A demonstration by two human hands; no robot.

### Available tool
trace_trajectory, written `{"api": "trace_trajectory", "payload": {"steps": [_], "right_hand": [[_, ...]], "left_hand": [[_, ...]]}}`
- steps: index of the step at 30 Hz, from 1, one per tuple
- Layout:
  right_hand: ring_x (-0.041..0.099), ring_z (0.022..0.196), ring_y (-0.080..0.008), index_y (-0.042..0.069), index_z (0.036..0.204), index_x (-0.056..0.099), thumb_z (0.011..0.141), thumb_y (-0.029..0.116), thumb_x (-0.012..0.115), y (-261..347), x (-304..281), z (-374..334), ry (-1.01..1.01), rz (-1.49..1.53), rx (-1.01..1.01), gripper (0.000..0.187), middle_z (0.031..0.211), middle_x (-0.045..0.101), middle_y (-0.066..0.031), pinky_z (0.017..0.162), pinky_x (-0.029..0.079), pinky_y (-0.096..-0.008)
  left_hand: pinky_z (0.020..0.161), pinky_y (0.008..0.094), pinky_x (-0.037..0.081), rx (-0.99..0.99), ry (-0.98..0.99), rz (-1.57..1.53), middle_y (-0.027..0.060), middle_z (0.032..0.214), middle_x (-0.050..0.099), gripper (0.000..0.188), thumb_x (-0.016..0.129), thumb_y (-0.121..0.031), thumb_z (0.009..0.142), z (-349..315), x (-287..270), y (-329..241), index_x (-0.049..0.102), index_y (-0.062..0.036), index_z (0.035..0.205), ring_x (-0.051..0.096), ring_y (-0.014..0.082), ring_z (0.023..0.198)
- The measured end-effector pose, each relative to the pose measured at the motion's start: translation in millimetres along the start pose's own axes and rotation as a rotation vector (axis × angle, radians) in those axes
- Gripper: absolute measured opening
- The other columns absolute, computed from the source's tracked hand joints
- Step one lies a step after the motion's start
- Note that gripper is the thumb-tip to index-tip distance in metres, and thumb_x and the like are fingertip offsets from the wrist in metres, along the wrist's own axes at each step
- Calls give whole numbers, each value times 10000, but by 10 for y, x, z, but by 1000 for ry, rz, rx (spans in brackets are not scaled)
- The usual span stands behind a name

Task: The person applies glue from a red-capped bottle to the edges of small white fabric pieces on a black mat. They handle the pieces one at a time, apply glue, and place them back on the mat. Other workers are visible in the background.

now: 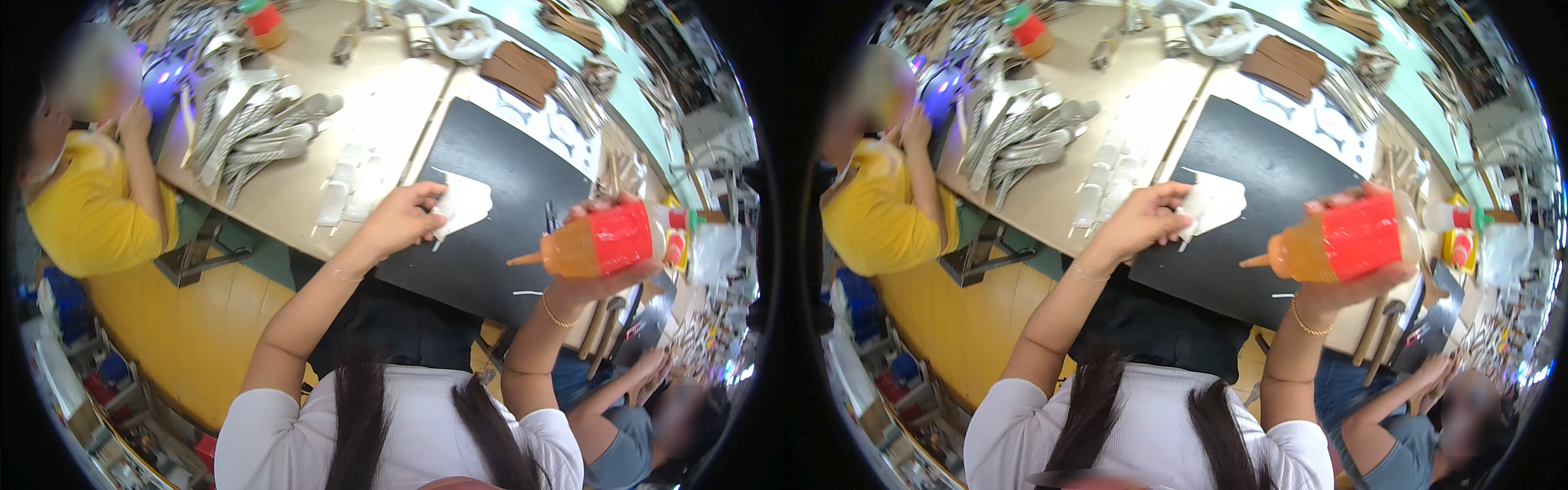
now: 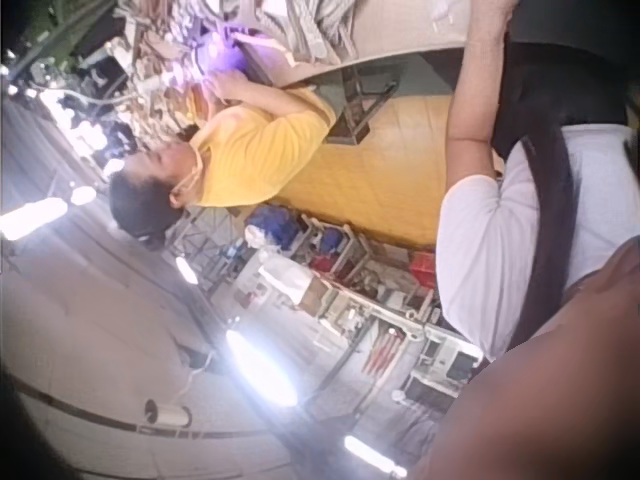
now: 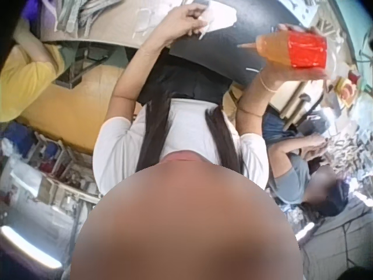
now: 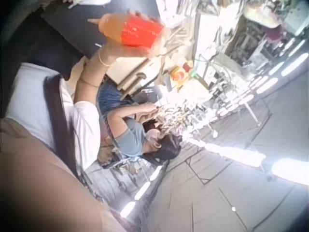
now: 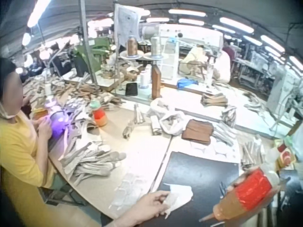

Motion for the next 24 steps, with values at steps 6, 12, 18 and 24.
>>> {"api": "trace_trajectory", "payload": {"steps": [6,12,18,24], "right_hand": [[607,914,-262,-27,1222,406,672,799,491,-36,134,12,-108,-515,-95,996,994,571,-142,806,524,-503],[627,914,-324,-25,1217,404,569,747,672,-88,403,20,-56,-540,-58,1043,1002,583,-166,815,519,-475],[627,904,-336,-32,1227,396,549,691,718,-114,422,25,56,-457,-67,1042,1009,579,-184,808,525,-468],[628,871,-333,-18,1240,382,562,886,451,-129,404,28,194,-575,-150,1132,1003,557,-167,771,526,-464]], "left_hand": [[489,199,457,16,-27,-354,72,876,591,382,616,-12,836,-152,-3,-210,488,58,1189,549,81,600],[465,202,483,-32,76,-334,95,912,599,412,634,44,795,-377,149,-442,489,89,1178,579,100,562],[494,195,497,-40,162,-357,78,887,602,399,644,20,807,-473,190,-509,496,84,1172,597,82,567],[483,197,492,-47,174,-362,77,888,595,412,647,23,807,-483,216,-508,485,84,1180,597,87,562]]}}
Point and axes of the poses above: each hand's wrist, its own z-axis towards the middle knuckle, its own x-axis out of the palm, y = z × x, the point moved 4 cm from there along z, towards the middle knuckle
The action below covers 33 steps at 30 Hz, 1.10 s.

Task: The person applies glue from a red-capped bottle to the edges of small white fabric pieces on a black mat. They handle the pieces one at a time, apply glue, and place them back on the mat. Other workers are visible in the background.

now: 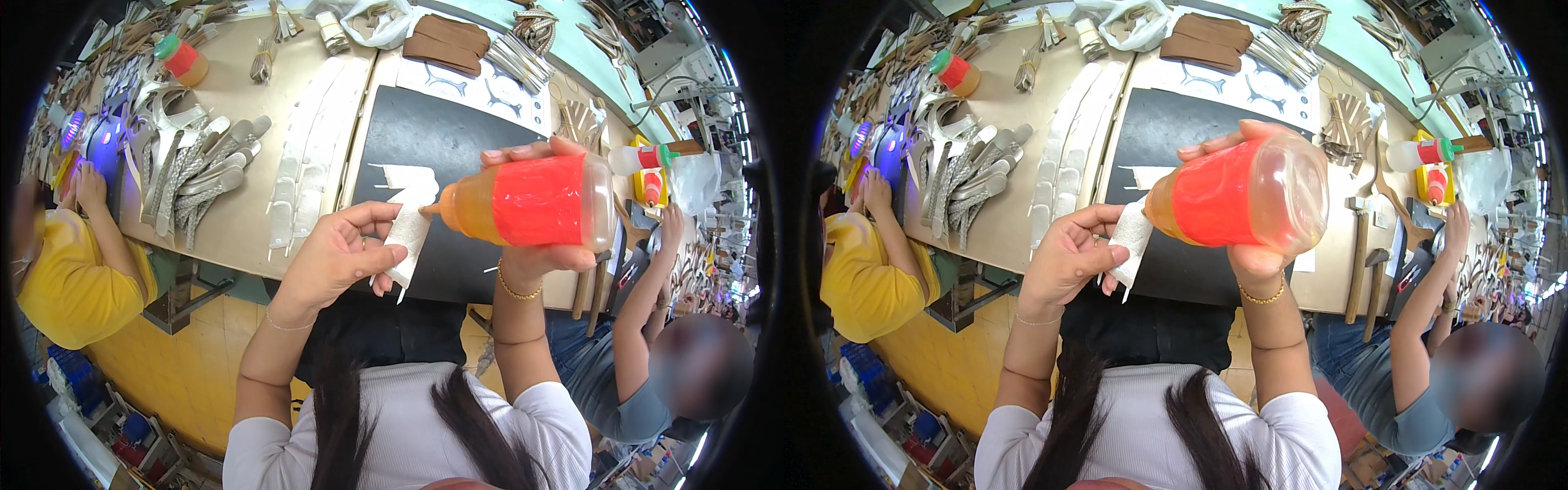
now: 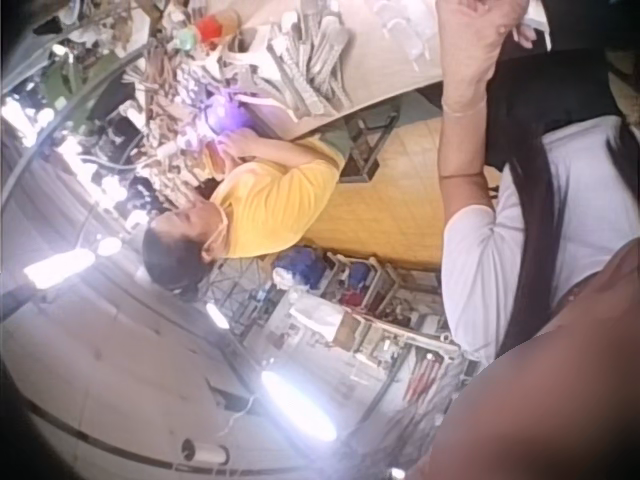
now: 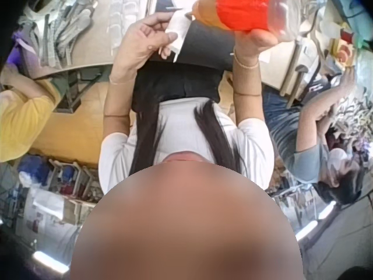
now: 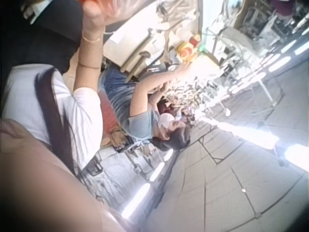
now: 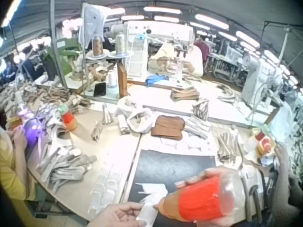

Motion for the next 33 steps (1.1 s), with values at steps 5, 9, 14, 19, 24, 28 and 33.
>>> {"api": "trace_trajectory", "payload": {"steps": [5,9,14,19,24,28,33], "right_hand": [[626,901,-327,-42,1221,383,532,765,641,33,33,-39,-99,80,98,1092,1014,566,-179,788,535,-456],[624,876,-332,-28,1232,381,547,860,509,37,5,-40,-109,-38,120,1128,991,563,-178,779,523,-467],[619,856,-342,-30,1235,383,574,886,464,75,-74,28,-37,381,-128,1132,987,559,-194,753,522,-466],[611,884,-351,-31,1248,372,595,864,488,77,-42,6,21,461,-121,1114,998,554,-204,754,523,-454],[614,880,-347,-28,1246,362,576,853,518,37,34,-58,94,288,-49,1118,1002,554,-193,756,529,-445],[617,882,-348,-26,1237,363,549,857,522,45,49,-72,110,245,-42,1130,1002,557,-185,767,529,-454],[624,903,-320,-32,1209,377,506,746,686,54,84,-94,87,256,33,1093,1003,567,-176,794,534,-447]], "left_hand": [[473,197,483,-32,22,11,76,880,591,404,648,20,807,-11,23,14,489,86,1173,600,87,562],[469,193,477,-26,13,1,73,864,590,382,646,14,809,-19,26,10,503,88,1156,599,87,553],[464,190,473,-9,-16,-9,78,809,621,348,645,6,814,-10,26,-8,526,84,1132,596,87,536],[466,198,488,-17,-20,12,100,797,644,314,647,4,803,-29,8,-16,548,88,1090,592,92,533],[476,204,498,-15,-41,23,104,785,648,260,656,0,794,-48,2,4,577,88,1026,593,97,530],[495,205,500,-26,-26,33,90,762,641,261,672,-24,801,-55,17,5,587,83,1023,595,91,535],[502,206,500,-43,-21,51,80,747,633,260,682,-39,803,-56,28,13,592,80,1016,594,88,536]]}}
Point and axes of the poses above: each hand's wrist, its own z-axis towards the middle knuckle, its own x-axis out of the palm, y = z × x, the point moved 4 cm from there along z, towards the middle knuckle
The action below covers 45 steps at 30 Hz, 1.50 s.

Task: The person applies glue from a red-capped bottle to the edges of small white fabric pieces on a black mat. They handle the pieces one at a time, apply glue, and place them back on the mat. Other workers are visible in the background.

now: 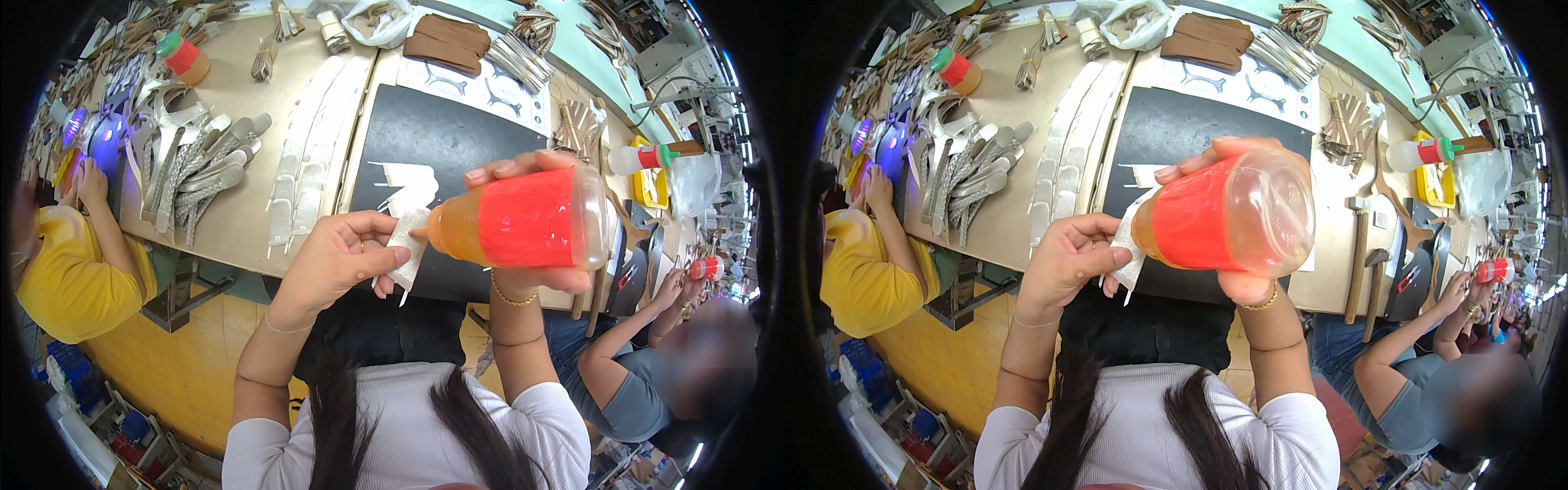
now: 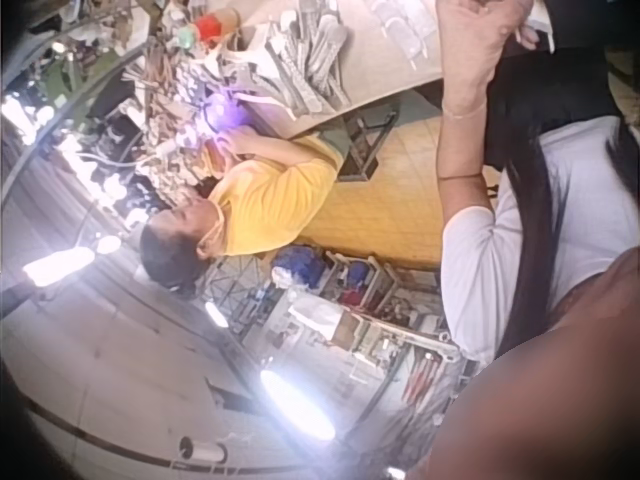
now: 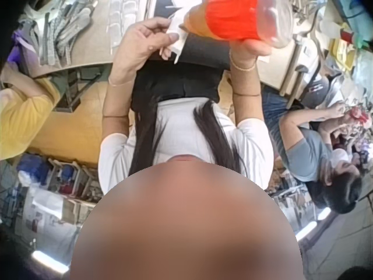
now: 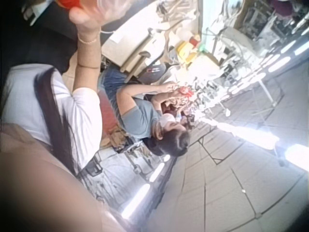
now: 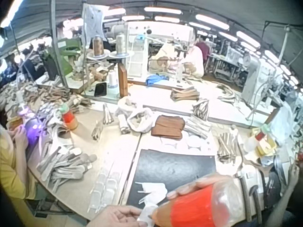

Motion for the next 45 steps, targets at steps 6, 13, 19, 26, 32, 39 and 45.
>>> {"api": "trace_trajectory", "payload": {"steps": [6,13,19,26,32,39,45], "right_hand": [[609,898,-343,-33,1223,372,542,836,563,0,-10,18,59,-95,-4,1120,1015,558,-181,790,520,-444],[607,911,-336,-46,1231,391,581,793,606,126,-91,54,-99,368,-79,1083,1008,558,-199,795,528,-445],[621,834,-335,-49,1229,398,665,844,437,85,-177,133,-126,286,-85,1057,968,555,-204,716,547,-405],[629,787,-314,-63,1212,409,698,841,392,-24,-110,92,-183,264,-56,1040,922,566,-195,661,552,-387],[628,794,-313,-68,1216,408,690,837,421,60,-174,109,-167,255,-57,1047,925,569,-196,674,546,-375],[614,850,-307,-72,1207,409,681,829,455,-15,-220,104,-206,408,1,1045,941,566,-195,693,540,-396],[621,799,-293,-64,1196,425,683,846,411,121,-321,33,-215,290,-23,1045,916,569,-180,685,542,-399]], "left_hand": [[505,204,497,-4,15,-11,81,761,635,259,682,-42,805,-15,-12,-32,593,75,1018,595,86,544],[509,181,449,33,-158,63,57,739,637,247,700,-30,778,-138,-352,150,603,49,992,568,64,570],[514,172,409,111,-657,409,34,736,637,243,725,-28,750,-612,-1255,376,624,35,963,538,41,604],[507,197,411,166,-781,543,27,723,595,248,733,-44,735,-686,-1582,508,650,27,957,519,62,603],[605,283,453,-8,-988,1087,52,731,510,318,777,-124,687,-705,-1417,308,629,-8,943,527,162,633],[678,351,446,501,-711,1246,91,813,528,282,751,-141,716,-231,-682,99,620,-33,940,549,237,756],[769,379,436,671,-325,1205,121,915,553,305,732,-112,722,487,-8,204,608,-2,978,541,300,876]]}}
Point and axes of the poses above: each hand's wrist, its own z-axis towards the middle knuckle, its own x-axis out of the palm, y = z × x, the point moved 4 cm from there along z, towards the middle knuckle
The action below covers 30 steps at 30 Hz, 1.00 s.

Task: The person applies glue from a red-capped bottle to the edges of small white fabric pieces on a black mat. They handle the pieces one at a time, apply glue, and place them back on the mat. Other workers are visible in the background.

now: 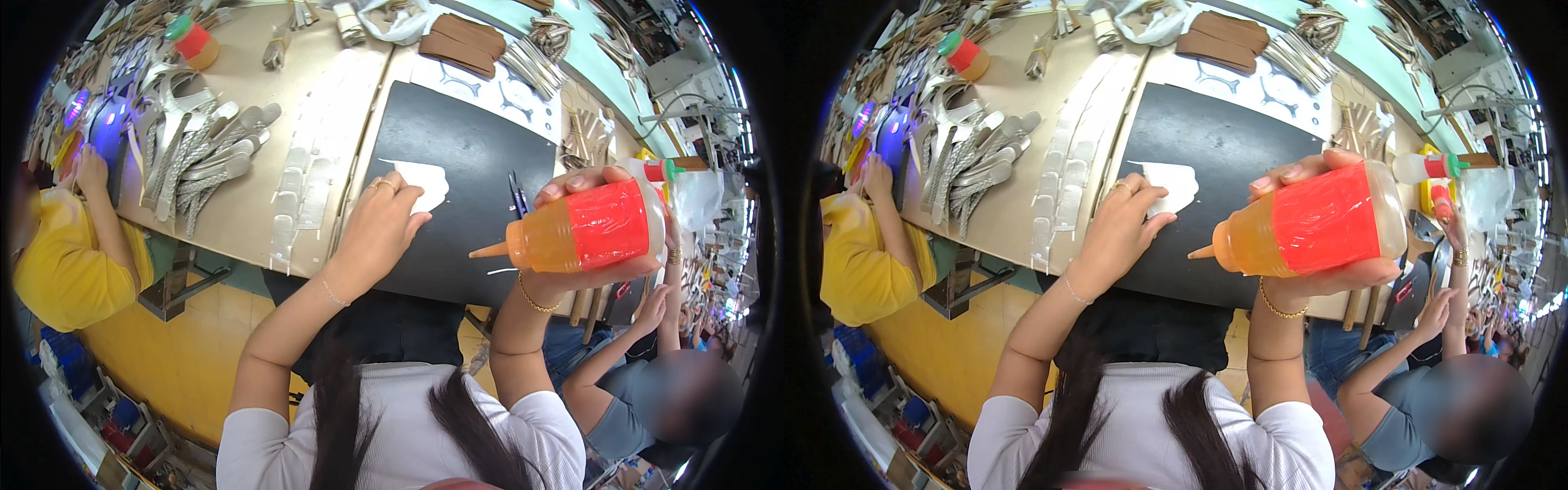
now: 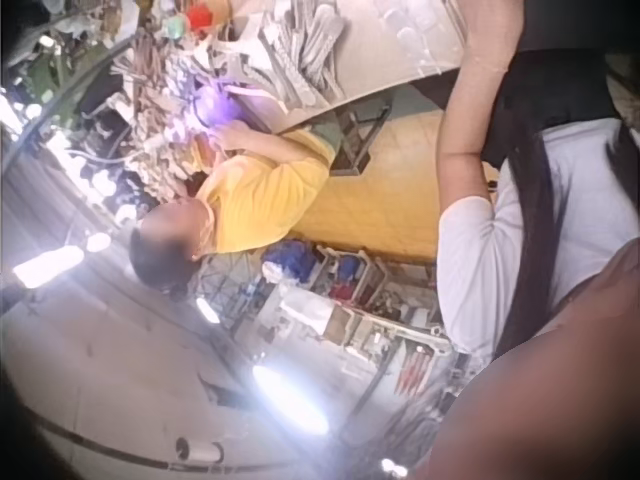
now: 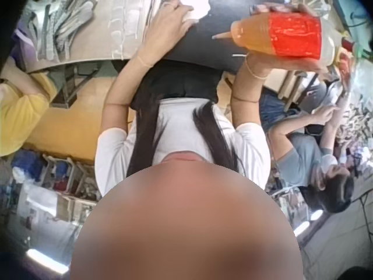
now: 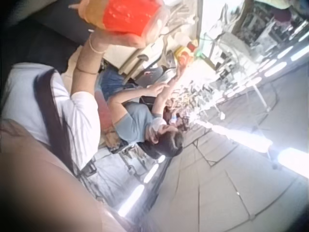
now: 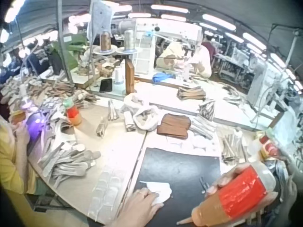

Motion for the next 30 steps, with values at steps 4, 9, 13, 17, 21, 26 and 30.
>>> {"api": "trace_trajectory", "payload": {"steps": [4,9,13,17,21,26,30], "right_hand": [[622,796,-289,-61,1187,435,688,843,409,74,-113,-8,-36,-27,1,1033,917,569,-182,677,544,-402],[618,783,-280,-58,1177,445,691,842,408,28,-156,4,-2,-90,-31,1023,901,570,-173,687,541,-409],[614,792,-269,-50,1179,444,689,841,415,-1,-180,-14,-70,-58,-18,1018,904,574,-160,703,537,-414],[612,844,-266,-41,1187,435,683,831,446,-47,-159,7,-40,-94,17,1007,925,575,-153,723,534,-418],[617,887,-322,-17,1232,405,664,829,471,-144,-127,26,-167,-349,22,1022,983,582,-163,748,536,-432],[632,886,-351,-19,1248,389,628,856,443,-234,94,43,-80,-567,23,1074,984,587,-172,761,537,-454],[637,859,-337,-29,1239,390,604,873,427,-244,230,47,-8,-649,29,1104,968,581,-163,757,535,-453]], "left_hand": [[789,397,442,-104,109,154,147,896,568,261,725,-92,719,151,162,20,591,10,918,551,325,885],[740,394,451,-139,114,135,154,859,585,282,731,-122,720,136,167,32,586,21,915,557,334,809],[626,352,461,-215,206,-80,112,778,612,240,697,-121,777,103,127,117,596,24,940,572,253,661],[523,254,458,-603,263,-777,49,751,613,211,643,-101,840,17,5,345,584,22,1000,563,113,584],[475,198,474,-684,196,-1103,78,830,615,305,618,-25,838,-121,-191,281,520,54,1115,578,94,566],[456,209,489,-641,212,-1201,104,871,607,409,621,56,796,-226,-404,15,486,79,1181,595,110,547],[434,206,482,-626,274,-1191,103,858,603,435,625,56,781,-234,-490,-96,484,88,1191,598,113,532]]}}
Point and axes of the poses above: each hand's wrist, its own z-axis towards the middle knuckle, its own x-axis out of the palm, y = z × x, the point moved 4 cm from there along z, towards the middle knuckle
